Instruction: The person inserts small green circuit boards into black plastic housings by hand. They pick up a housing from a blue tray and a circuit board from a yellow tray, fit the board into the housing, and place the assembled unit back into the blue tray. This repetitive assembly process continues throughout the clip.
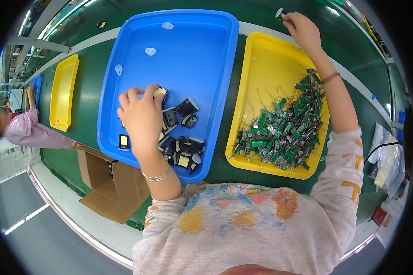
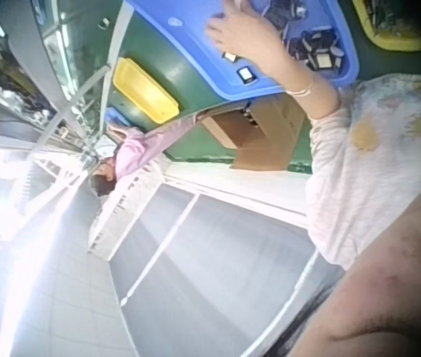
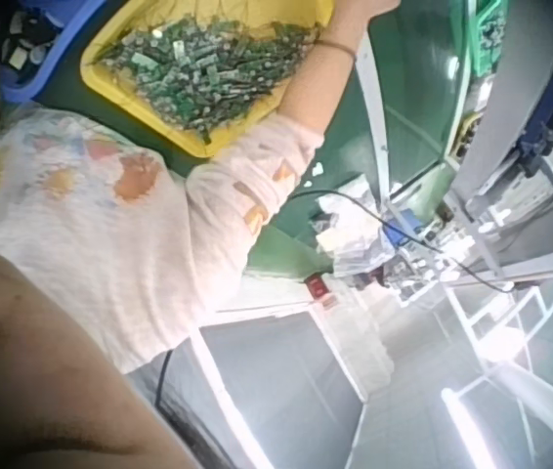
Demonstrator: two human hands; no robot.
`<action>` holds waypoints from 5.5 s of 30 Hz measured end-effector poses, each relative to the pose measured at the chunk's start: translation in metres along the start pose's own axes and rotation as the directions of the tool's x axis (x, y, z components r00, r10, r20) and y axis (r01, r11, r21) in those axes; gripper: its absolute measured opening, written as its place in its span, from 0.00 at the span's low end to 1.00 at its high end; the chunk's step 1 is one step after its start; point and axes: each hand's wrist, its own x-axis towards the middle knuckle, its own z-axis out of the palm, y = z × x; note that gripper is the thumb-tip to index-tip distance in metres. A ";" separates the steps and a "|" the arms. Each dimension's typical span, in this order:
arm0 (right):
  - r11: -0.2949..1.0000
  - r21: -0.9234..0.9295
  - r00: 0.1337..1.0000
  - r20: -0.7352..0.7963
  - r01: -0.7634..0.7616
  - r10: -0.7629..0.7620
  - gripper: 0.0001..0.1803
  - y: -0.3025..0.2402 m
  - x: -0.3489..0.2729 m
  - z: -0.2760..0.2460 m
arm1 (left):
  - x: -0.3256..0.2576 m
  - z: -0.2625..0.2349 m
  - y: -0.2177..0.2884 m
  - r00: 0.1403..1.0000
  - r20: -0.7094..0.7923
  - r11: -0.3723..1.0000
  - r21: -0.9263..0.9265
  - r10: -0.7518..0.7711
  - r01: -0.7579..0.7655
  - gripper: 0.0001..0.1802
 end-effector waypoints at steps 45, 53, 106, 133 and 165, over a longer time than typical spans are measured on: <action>0.068 0.973 0.962 0.208 -0.223 0.176 0.05 -0.160 -0.149 -0.103 | -0.041 -0.011 0.103 0.839 0.176 -0.322 -0.867 0.515 0.380 0.17; 0.324 0.938 0.979 0.066 -0.126 0.191 0.05 -0.155 -0.150 -0.102 | -0.044 -0.010 0.109 0.893 0.088 -0.260 -0.940 0.442 0.221 0.16; 0.141 0.976 0.975 0.141 -0.166 0.170 0.09 -0.155 -0.154 -0.098 | -0.038 -0.011 0.102 0.828 0.112 -0.432 -0.810 0.550 0.397 0.08; -0.378 0.778 0.852 0.520 -0.503 -0.063 0.08 -0.149 -0.152 -0.097 | -0.032 -0.009 0.098 0.894 0.189 -0.253 -0.917 0.406 0.309 0.19; -0.639 0.638 0.802 0.595 -0.430 0.054 0.08 -0.158 -0.155 -0.098 | -0.054 0.006 0.116 0.941 -0.064 -0.177 -0.984 0.332 -0.005 0.24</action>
